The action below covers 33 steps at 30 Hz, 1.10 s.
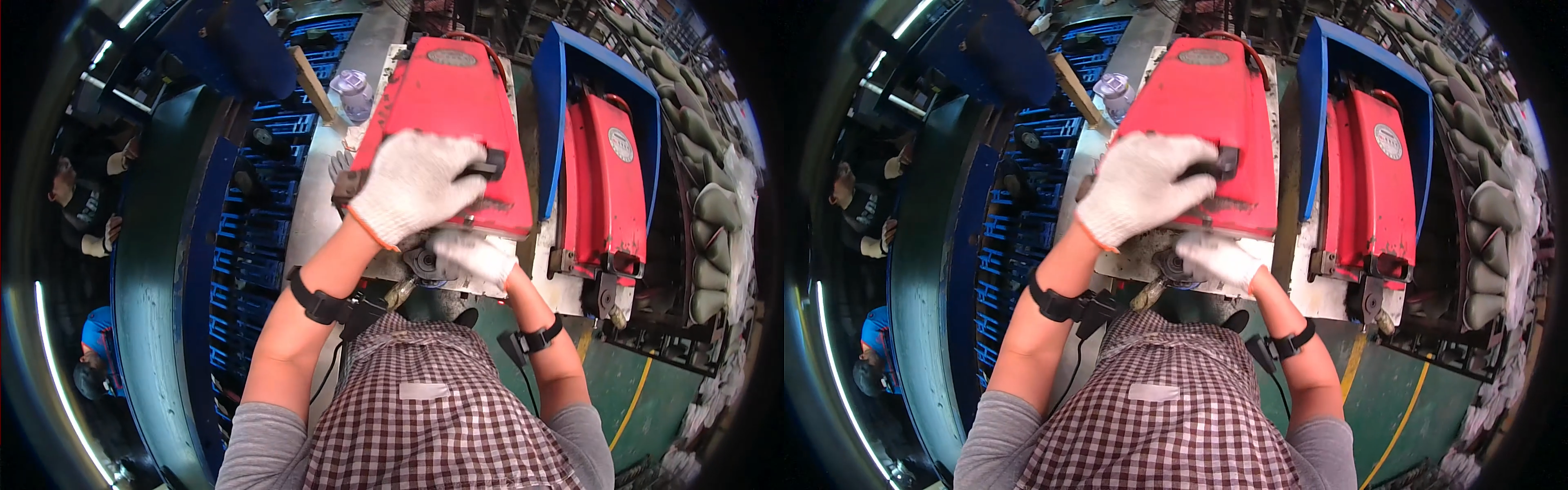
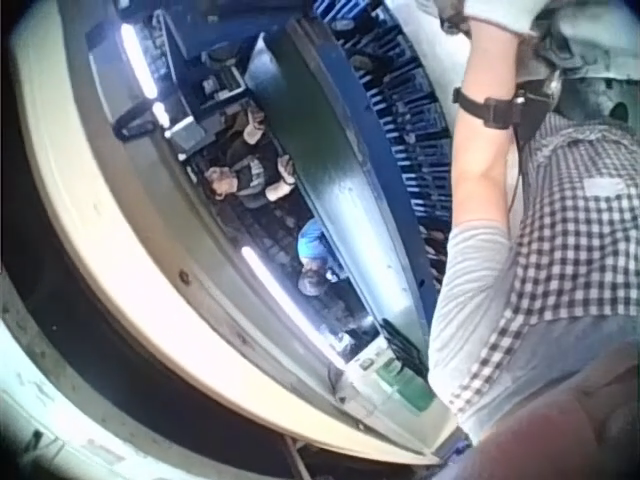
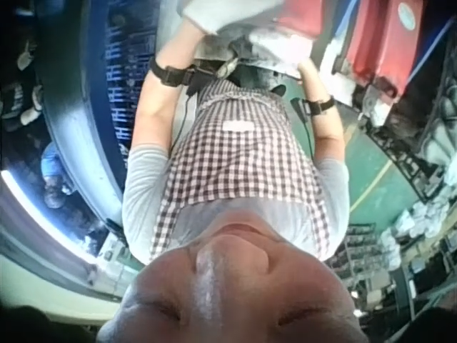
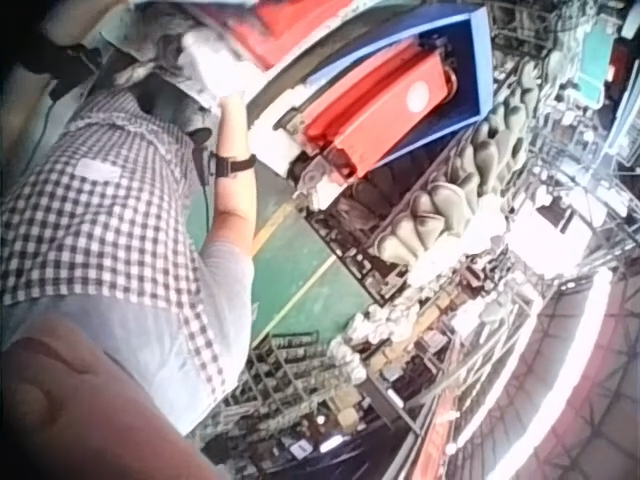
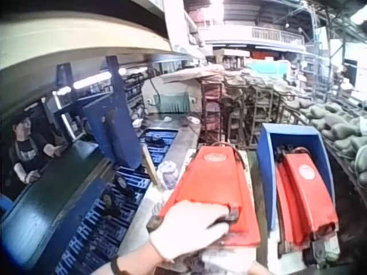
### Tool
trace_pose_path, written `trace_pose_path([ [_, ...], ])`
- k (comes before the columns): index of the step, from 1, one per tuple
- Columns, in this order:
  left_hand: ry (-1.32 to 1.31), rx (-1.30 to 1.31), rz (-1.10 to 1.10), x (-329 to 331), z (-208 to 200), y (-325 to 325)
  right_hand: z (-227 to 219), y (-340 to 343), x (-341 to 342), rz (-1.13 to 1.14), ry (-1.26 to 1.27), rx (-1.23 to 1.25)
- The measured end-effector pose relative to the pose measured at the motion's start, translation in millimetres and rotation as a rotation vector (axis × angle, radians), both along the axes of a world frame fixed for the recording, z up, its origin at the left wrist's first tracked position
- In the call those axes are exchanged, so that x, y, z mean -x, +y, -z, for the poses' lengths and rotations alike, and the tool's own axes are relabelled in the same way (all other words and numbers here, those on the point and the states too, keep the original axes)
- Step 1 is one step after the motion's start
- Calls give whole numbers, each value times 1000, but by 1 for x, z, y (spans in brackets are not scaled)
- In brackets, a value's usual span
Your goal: Operating a lasting machine to shape and attach shoe uppers to lasts during the shoe manufacturing process.
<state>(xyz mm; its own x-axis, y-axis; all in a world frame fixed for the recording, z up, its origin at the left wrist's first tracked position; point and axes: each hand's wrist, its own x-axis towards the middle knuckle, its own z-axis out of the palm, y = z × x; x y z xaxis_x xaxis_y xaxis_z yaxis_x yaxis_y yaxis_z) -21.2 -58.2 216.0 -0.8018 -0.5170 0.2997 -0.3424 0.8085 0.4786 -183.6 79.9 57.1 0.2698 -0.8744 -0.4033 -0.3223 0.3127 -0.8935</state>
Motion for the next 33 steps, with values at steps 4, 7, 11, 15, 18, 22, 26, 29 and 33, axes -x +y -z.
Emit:
trace_pose_path([
  [4, 384, 476, -67, -6, -23, -26, -2, -64, -16, 386, 630, 19],
  [7, 478, 597, -125, -4, -29, -40, 41, -111, -20, 372, 1156, 364],
  [11, 509, 534, -54, -31, -26, -40, 44, -137, -30, 621, 753, 239],
  [15, 618, 185, -41, -99, 46, -3, 50, -108, -3, 796, 354, 487],
  [18, 718, -666, -374, -136, 109, 37, 23, -74, -26, 812, -604, 138],
  [22, 866, -1529, -372, -142, 198, 47, -3, -34, -75, 619, -976, 109],
  [26, 1278, -1823, -419, -146, 177, 52, -1, -17, -103, 202, -50, 380],
  [29, 1442, -1837, -541, -198, 219, 47, -5, -14, -101, 166, 391, 614],
  [33, 1240, -1488, -1226, -269, 299, 6, 24, 9, -83, 303, 825, 649],
])
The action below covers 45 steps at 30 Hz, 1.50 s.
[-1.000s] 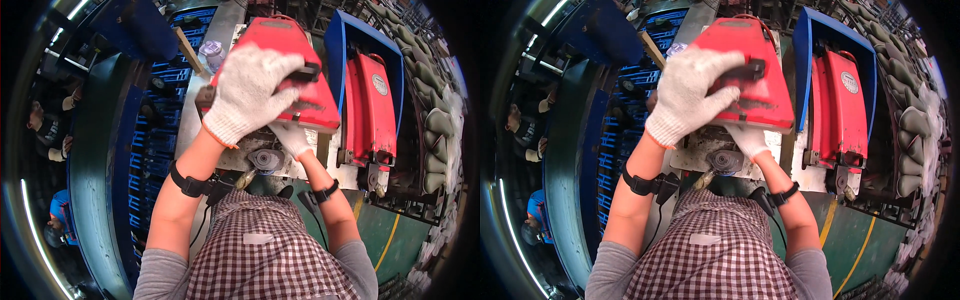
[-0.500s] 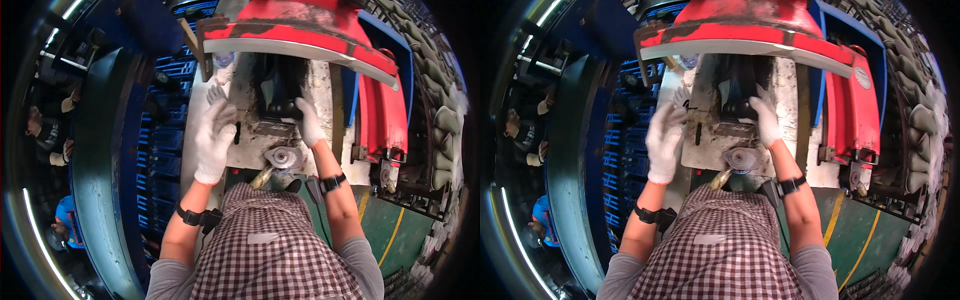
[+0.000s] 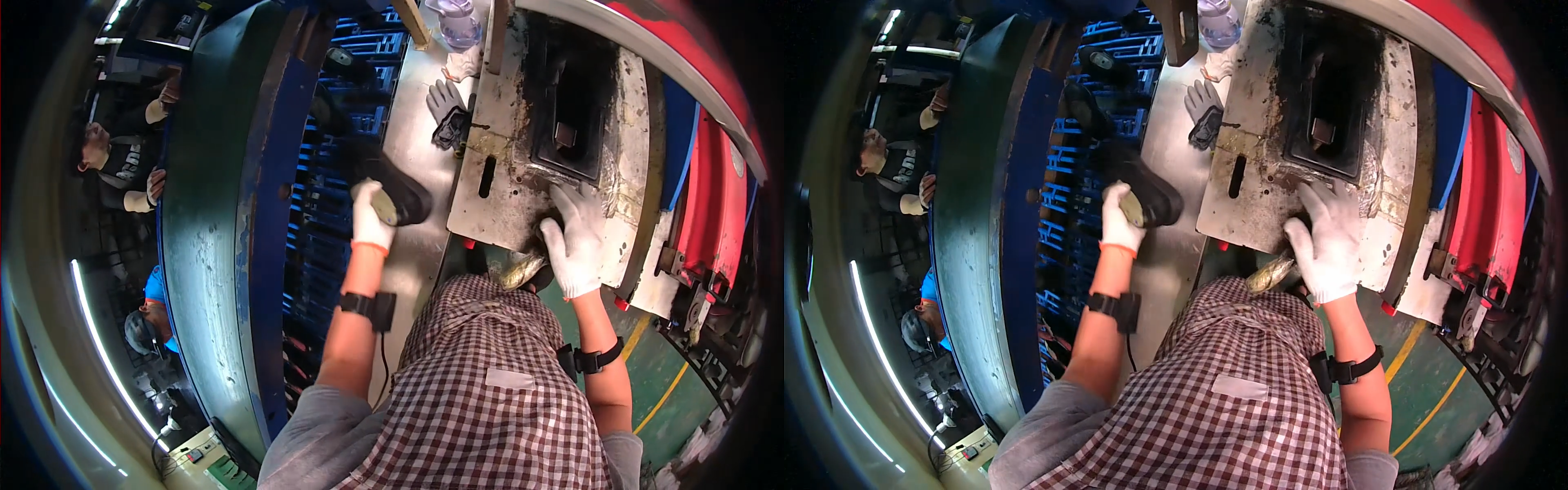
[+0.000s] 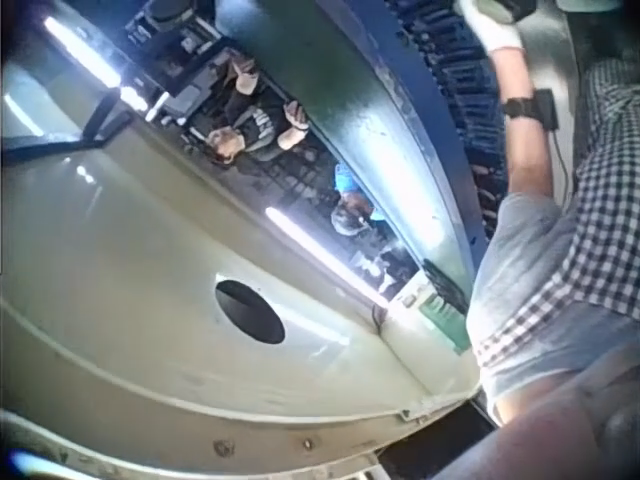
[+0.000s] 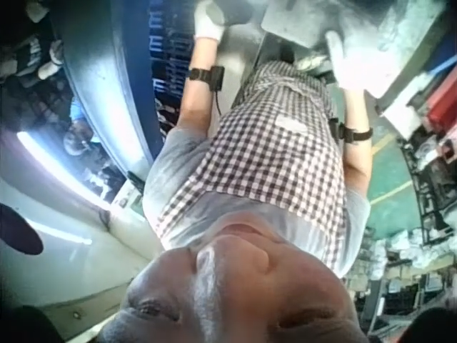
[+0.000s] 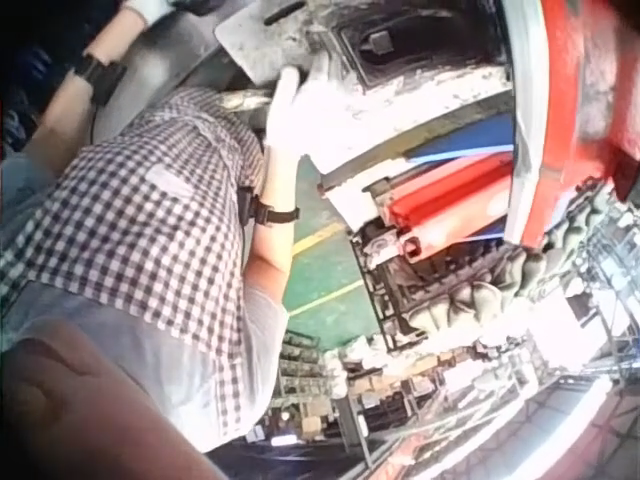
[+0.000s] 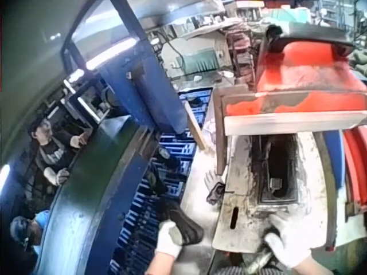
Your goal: Operating a lasting machine to shape and attach shoe uppers to lasts during the shoe manufacturing process.
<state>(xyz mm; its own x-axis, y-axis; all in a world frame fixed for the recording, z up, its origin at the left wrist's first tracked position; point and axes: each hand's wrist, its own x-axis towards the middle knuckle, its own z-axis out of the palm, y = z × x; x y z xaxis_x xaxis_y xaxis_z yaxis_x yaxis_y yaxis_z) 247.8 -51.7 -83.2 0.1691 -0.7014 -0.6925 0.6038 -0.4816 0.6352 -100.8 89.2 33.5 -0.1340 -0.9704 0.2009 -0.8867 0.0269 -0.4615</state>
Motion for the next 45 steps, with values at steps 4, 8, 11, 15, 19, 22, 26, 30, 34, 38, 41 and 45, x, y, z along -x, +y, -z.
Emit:
trace_pose_path([
  [4, -233, -83, -28, -96, 80, -55, 6, 2, -6, 0, -20, 50],
  [8, -607, -42, -54, -157, 115, -104, 8, 3, -7, 39, -46, 32],
  [11, -728, 177, -16, -201, 131, -118, 11, 1, -8, 39, -34, 10],
  [15, -680, 77, 222, -220, 140, -99, 14, 3, -6, 63, -41, 26],
  [19, -1587, 110, 347, -191, 99, -30, 21, 8, -6, 77, -14, -30],
  [22, -1756, -561, 27, -191, 68, 21, 21, 10, -4, 67, 3, 2],
  [26, -1054, -336, -496, -307, 120, 78, 20, 6, -3, 35, 51, -32],
  [30, -381, -563, -509, -355, 124, 52, 22, 6, -2, 28, 83, -47],
  [34, -343, -434, -515, -348, 120, 76, 20, 2, -6, 45, 81, -42],
  [38, 138, 85, -510, -280, 86, 133, 14, 0, -9, 58, 95, -77],
  [41, 378, 189, -441, -185, 37, 133, 10, 0, -9, 54, 79, -68],
  [45, 477, 231, 55, -88, -33, 125, 10, -6, -12, -125, -112, 54],
])
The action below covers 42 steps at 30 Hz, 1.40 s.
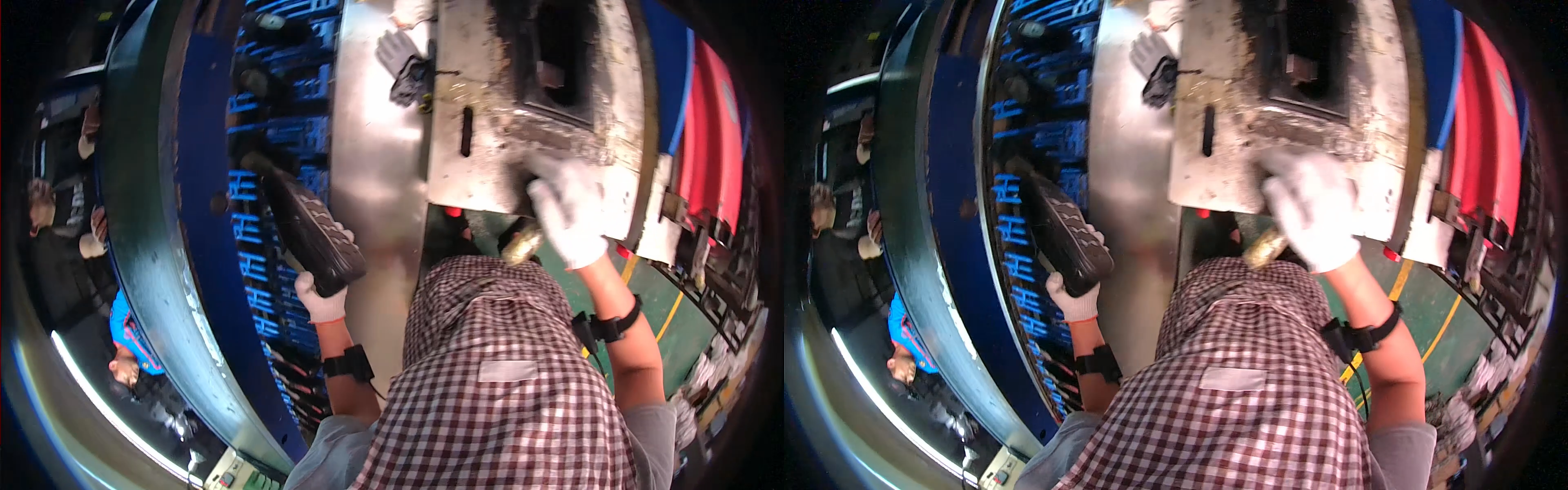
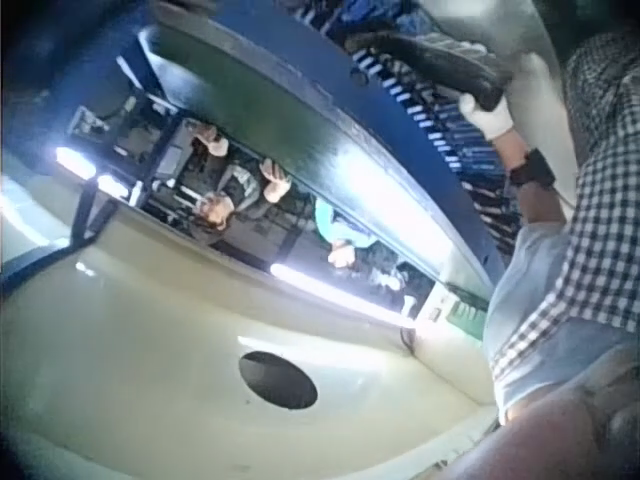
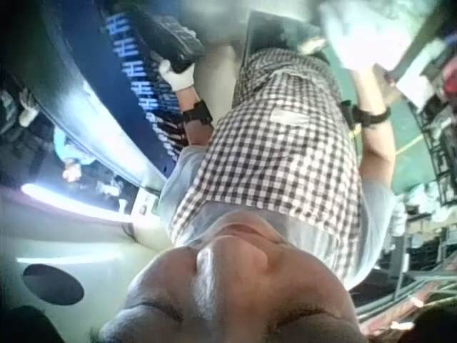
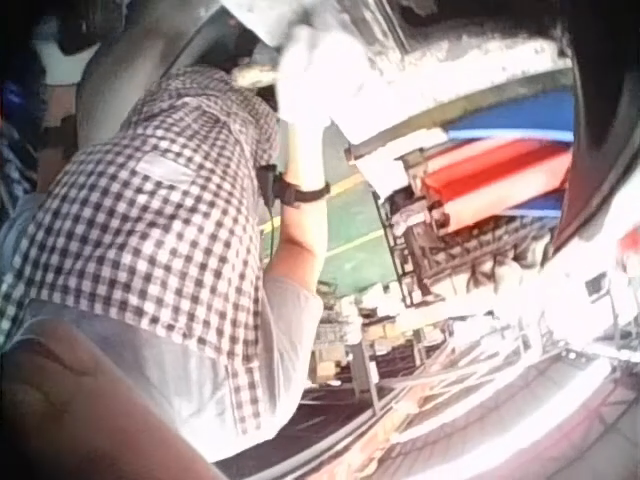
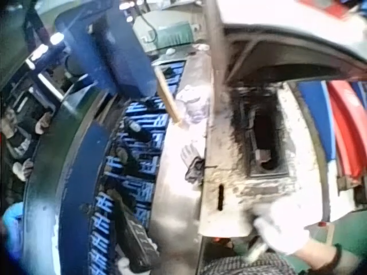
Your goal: Operating a lasting machine to shape and attach shoe uppers to lasts during the shoe manufacturing process.
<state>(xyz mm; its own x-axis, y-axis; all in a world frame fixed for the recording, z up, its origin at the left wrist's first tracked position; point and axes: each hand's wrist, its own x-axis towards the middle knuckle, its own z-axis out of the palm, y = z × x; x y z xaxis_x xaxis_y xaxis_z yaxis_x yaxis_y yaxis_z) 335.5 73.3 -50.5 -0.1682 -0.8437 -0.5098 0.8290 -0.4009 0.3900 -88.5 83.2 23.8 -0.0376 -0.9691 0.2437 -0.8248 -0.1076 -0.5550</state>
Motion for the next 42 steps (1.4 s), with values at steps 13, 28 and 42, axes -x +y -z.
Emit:
trace_pose_path([
  [13, -666, 807, 416, 228, -148, -115, -19, -73, 46, 261, -929, 36],
  [28, -1534, 2046, -280, 306, -319, -219, 8, -146, 57, 653, 108, -304],
  [42, -1524, 1651, 1448, 397, -370, -207, 24, 118, 62, 326, -802, -205],
])
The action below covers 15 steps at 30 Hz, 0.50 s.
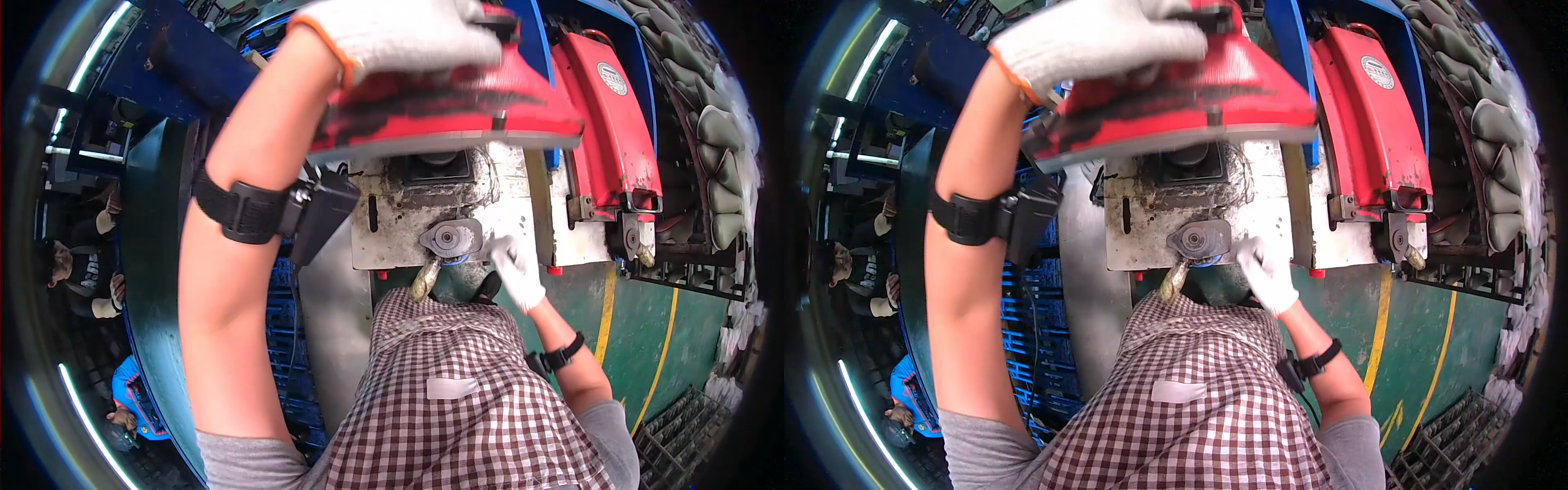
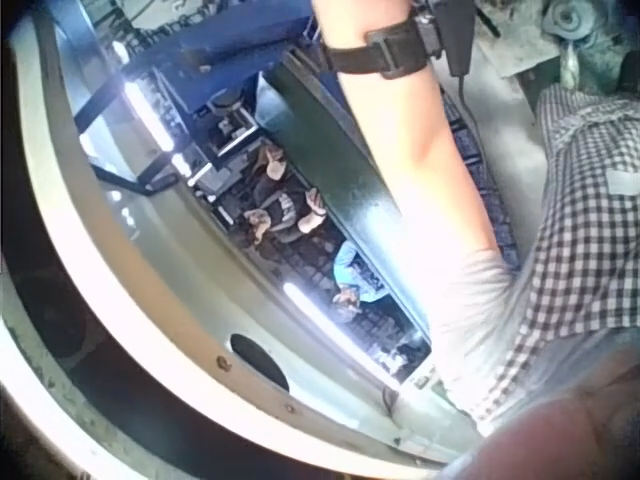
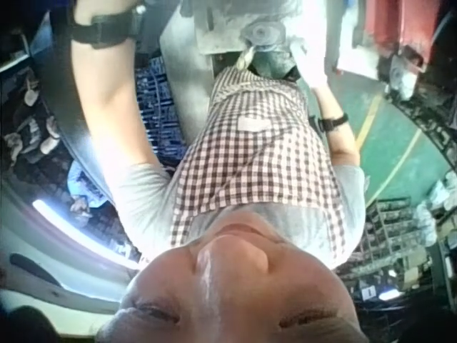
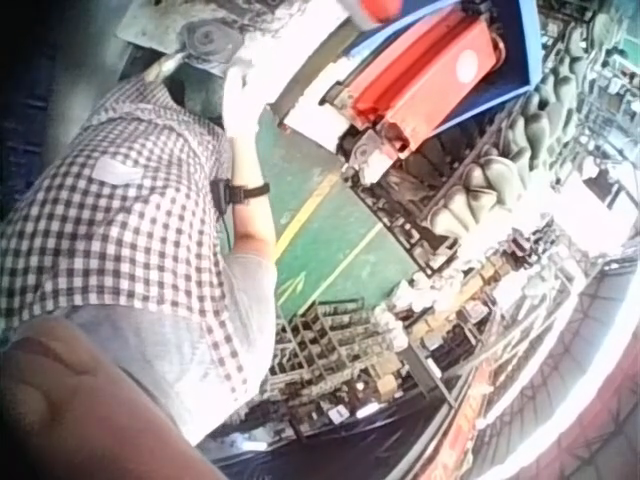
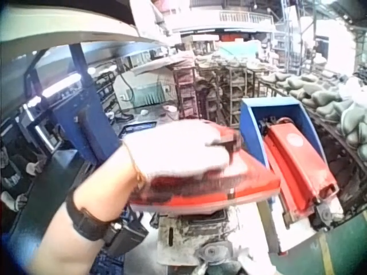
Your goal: Operating a lasting machine to shape and attach shoe uppers to lasts during the shoe manufacturing process.
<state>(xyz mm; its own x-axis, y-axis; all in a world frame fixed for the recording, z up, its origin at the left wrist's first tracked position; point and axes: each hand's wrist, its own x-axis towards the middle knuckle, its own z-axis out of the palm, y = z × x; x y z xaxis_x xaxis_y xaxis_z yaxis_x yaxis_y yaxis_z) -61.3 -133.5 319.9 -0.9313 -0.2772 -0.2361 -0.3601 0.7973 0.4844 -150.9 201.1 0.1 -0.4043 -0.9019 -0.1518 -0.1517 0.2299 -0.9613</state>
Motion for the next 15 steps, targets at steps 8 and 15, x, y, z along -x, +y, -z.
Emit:
trace_pose_path([
  [8, 57, -44, 119, -17, 166, 47, 3, -16, -21, -584, -621, -516],
  [15, -91, 59, -54, -31, 226, 92, 30, -51, -72, -536, -1321, -316],
])
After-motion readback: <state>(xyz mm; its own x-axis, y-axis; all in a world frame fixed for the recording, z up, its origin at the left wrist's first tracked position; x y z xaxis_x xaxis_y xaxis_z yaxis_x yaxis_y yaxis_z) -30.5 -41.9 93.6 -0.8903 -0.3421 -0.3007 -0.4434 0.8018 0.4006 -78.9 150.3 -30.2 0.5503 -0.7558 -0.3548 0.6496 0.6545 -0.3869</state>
